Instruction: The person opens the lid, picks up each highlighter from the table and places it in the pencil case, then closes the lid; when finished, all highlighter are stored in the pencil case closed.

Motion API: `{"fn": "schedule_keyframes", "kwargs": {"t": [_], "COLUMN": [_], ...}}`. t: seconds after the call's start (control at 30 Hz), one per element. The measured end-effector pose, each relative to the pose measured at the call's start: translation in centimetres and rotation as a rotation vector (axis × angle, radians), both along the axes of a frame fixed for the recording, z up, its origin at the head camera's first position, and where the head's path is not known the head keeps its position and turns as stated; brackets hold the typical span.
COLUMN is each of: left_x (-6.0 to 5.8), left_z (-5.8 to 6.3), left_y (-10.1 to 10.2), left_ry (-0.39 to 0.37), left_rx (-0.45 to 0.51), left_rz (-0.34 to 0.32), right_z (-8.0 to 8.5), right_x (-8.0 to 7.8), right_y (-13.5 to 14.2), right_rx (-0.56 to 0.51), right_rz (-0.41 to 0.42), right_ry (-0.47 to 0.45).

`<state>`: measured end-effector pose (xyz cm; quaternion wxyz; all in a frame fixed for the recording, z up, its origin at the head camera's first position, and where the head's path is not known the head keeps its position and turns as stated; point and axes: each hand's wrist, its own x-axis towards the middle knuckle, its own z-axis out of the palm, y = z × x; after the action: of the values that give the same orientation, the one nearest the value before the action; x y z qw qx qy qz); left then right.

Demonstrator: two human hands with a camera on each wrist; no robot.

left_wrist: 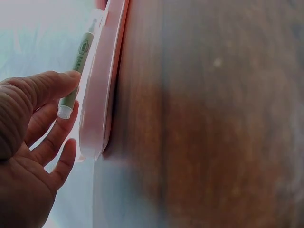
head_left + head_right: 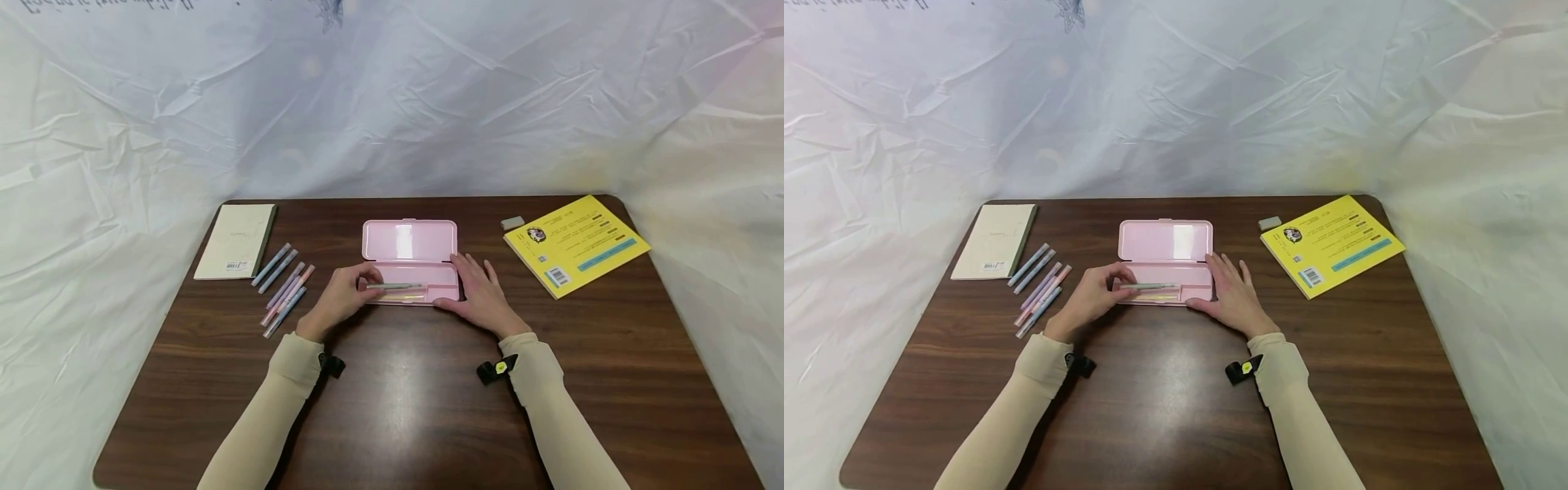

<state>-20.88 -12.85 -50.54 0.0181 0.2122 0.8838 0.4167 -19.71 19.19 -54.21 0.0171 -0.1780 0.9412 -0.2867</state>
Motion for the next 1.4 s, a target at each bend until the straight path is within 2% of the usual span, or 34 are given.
{"fn": "schedule_keyframes", "kwargs": {"t": [0.27,0.53,0.93,1.4], "left_x": [0.24,0.24,0.03,-0.28], "left_z": [-0.12,-0.05,-0.27,0.01], "left_y": [-0.32,-0.53,-0.10,0.01], "left_ry": [-0.035,0.006,-0.016,-0.023], "left_rx": [-0.040,-0.120,-0.132,-0.168], "left_rz": [0.005,0.035,0.048,0.017], "right_z": [0.10,0.12,0.09,0.09], "right_x": [0.08,-0.07,0.02,-0.09], "right_y": [0.04,-0.04,-0.01,-0.02], "right_rx": [0.007,0.010,0.007,0.008], "right_rz": [-0.009,-0.002,-0.009,-0.009], "right_ry": [-0.012,0.002,-0.005,-0.010]}}
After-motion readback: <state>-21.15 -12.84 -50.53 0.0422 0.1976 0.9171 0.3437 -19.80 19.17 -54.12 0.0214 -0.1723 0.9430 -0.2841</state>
